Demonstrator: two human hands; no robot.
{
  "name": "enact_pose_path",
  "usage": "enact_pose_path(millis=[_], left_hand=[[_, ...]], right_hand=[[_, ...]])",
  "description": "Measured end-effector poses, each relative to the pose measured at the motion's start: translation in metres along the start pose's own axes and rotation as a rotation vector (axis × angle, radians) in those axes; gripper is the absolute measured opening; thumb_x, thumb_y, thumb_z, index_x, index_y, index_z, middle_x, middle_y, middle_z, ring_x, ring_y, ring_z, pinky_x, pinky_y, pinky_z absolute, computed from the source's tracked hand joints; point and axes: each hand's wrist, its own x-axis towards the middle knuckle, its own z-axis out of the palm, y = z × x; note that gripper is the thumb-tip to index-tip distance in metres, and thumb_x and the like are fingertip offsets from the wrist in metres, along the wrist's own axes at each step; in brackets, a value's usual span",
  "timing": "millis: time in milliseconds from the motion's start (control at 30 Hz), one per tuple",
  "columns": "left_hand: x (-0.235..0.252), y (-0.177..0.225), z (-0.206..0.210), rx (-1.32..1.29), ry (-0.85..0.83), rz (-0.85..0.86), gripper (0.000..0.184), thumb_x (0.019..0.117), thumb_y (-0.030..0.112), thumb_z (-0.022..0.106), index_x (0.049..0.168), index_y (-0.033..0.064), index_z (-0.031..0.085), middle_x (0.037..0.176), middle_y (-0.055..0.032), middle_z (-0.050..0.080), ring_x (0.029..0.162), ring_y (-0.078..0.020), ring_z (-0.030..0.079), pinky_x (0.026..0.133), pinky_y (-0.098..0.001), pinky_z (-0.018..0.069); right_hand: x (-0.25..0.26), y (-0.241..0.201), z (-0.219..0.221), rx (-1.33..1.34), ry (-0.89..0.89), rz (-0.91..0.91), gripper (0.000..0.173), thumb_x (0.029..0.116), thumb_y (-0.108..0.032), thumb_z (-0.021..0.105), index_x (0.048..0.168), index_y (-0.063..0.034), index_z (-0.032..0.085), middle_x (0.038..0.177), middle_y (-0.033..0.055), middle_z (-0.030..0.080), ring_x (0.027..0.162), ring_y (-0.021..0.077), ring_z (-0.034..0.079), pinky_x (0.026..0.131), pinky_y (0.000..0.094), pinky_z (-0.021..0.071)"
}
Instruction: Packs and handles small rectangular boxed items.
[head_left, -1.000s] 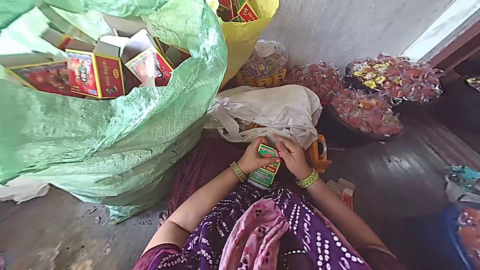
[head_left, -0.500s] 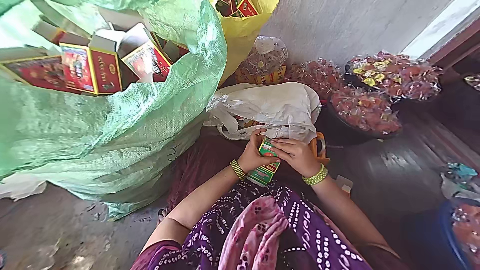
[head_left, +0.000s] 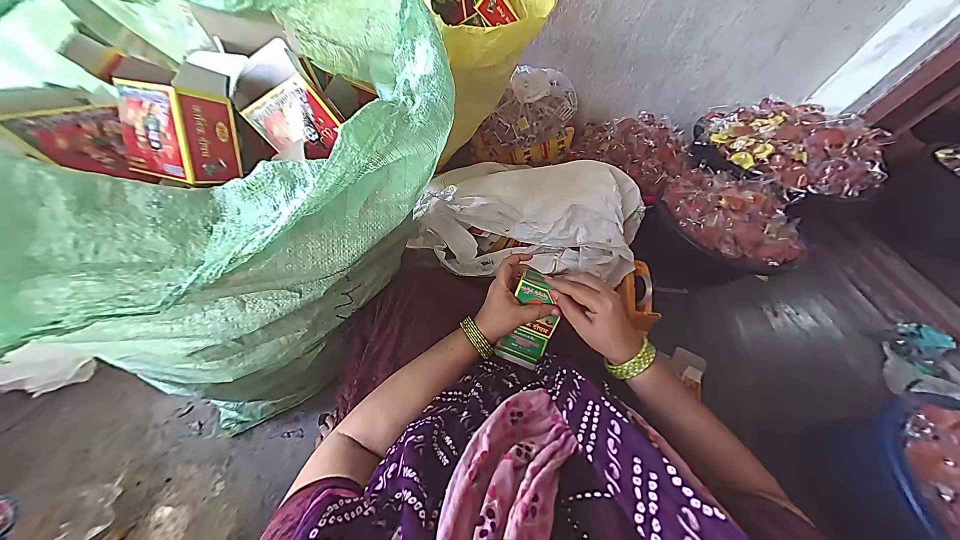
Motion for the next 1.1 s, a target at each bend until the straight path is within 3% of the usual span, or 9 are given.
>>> enact_pose_path(millis=[133, 233, 300, 433, 567, 667, 933, 1033, 1100], left_hand=[[-0.002, -0.002, 0.001, -0.048, -0.003, -0.011, 0.088, 0.0716, 0.006, 0.091, 0.140, -0.0060, 0.037, 0.120, -0.0176, 0.064, 0.100, -0.0240, 0.071, 0.087, -0.0404, 0.0637], [-0.001, -0.001, 0.003, -0.023, -0.026, 0.005, 0.055, 0.0851, 0.008, 0.082, 0.128, -0.0067, 0.051, 0.119, -0.0181, 0.065, 0.095, -0.0243, 0.072, 0.082, -0.0413, 0.0645], [0.000, 0.000, 0.001, 0.046, -0.017, 0.007, 0.039, 0.0949, 0.014, 0.071, 0.126, -0.0046, 0.055, 0.121, -0.0158, 0.065, 0.097, -0.0223, 0.071, 0.083, -0.0402, 0.0635], [0.002, -0.002, -0.007, 0.095, 0.060, -0.066, 0.030, 0.1019, 0.015, 0.047, 0.126, 0.0025, 0.059, 0.122, -0.0111, 0.066, 0.097, -0.0197, 0.070, 0.083, -0.0401, 0.0620], [0.004, -0.006, -0.008, 0.100, 0.087, -0.089, 0.031, 0.1049, 0.015, 0.040, 0.128, 0.0045, 0.058, 0.114, -0.0097, 0.070, 0.090, -0.0188, 0.072, 0.079, -0.0382, 0.0630], [0.005, -0.010, -0.006, 0.120, 0.077, -0.112, 0.030, 0.1047, 0.015, 0.040, 0.126, 0.0049, 0.059, 0.111, -0.0091, 0.070, 0.090, -0.0183, 0.072, 0.080, -0.0376, 0.0626], [0.005, -0.014, -0.008, 0.137, 0.055, -0.145, 0.030, 0.1047, 0.016, 0.039, 0.126, 0.0053, 0.058, 0.102, -0.0079, 0.072, 0.086, -0.0172, 0.072, 0.078, -0.0361, 0.0628], [0.006, -0.013, -0.009, 0.124, 0.055, -0.141, 0.030, 0.1054, 0.016, 0.038, 0.125, 0.0046, 0.058, 0.102, -0.0091, 0.072, 0.086, -0.0185, 0.073, 0.078, -0.0373, 0.0631], [0.005, -0.012, -0.009, 0.120, 0.055, -0.140, 0.031, 0.1056, 0.016, 0.038, 0.126, 0.0055, 0.058, 0.102, -0.0093, 0.072, 0.086, -0.0190, 0.073, 0.077, -0.0373, 0.0630]], right_hand=[[-0.014, -0.006, 0.008, -0.077, 0.045, -0.069, 0.027, 0.1053, -0.009, 0.054, 0.126, 0.0000, 0.070, 0.123, 0.0124, 0.074, 0.118, 0.0219, 0.069, 0.108, 0.0389, 0.0543], [-0.021, 0.012, -0.008, 0.159, -0.004, 0.122, 0.041, 0.1058, -0.013, 0.054, 0.142, 0.0078, 0.051, 0.131, 0.0146, 0.069, 0.123, 0.0202, 0.066, 0.104, 0.0370, 0.0570], [-0.029, 0.035, -0.029, 0.187, 0.081, 0.341, 0.051, 0.1024, -0.018, 0.061, 0.145, 0.0059, 0.047, 0.134, 0.0165, 0.066, 0.121, 0.0206, 0.067, 0.101, 0.0390, 0.0579], [-0.062, 0.110, -0.090, -0.055, 0.244, 0.927, 0.037, 0.0999, -0.022, 0.065, 0.131, -0.0005, 0.062, 0.124, 0.0161, 0.069, 0.112, 0.0224, 0.068, 0.099, 0.0418, 0.0551], [-0.107, 0.176, -0.128, -0.250, -0.087, 1.358, 0.046, 0.1005, -0.026, 0.065, 0.137, 0.0014, 0.059, 0.135, 0.0234, 0.063, 0.129, 0.0346, 0.059, 0.111, 0.0526, 0.0427], [-0.132, 0.214, -0.119, -0.164, -0.203, 1.385, 0.053, 0.1007, -0.030, 0.066, 0.142, 0.0007, 0.054, 0.139, 0.0227, 0.060, 0.131, 0.0334, 0.057, 0.112, 0.0504, 0.0426], [-0.127, 0.230, -0.097, -0.037, -0.055, 1.424, 0.040, 0.0938, -0.025, 0.075, 0.127, -0.0034, 0.070, 0.129, 0.0162, 0.069, 0.125, 0.0277, 0.062, 0.111, 0.0472, 0.0446], [-0.120, 0.212, -0.105, 0.026, -0.009, 1.500, 0.038, 0.0932, -0.027, 0.077, 0.124, -0.0058, 0.072, 0.125, 0.0144, 0.070, 0.118, 0.0249, 0.065, 0.104, 0.0451, 0.0477], [-0.125, 0.198, -0.112, 0.033, 0.003, 1.551, 0.038, 0.0915, -0.029, 0.078, 0.123, -0.0087, 0.073, 0.121, 0.0124, 0.070, 0.105, 0.0207, 0.064, 0.092, 0.0420, 0.0497]])
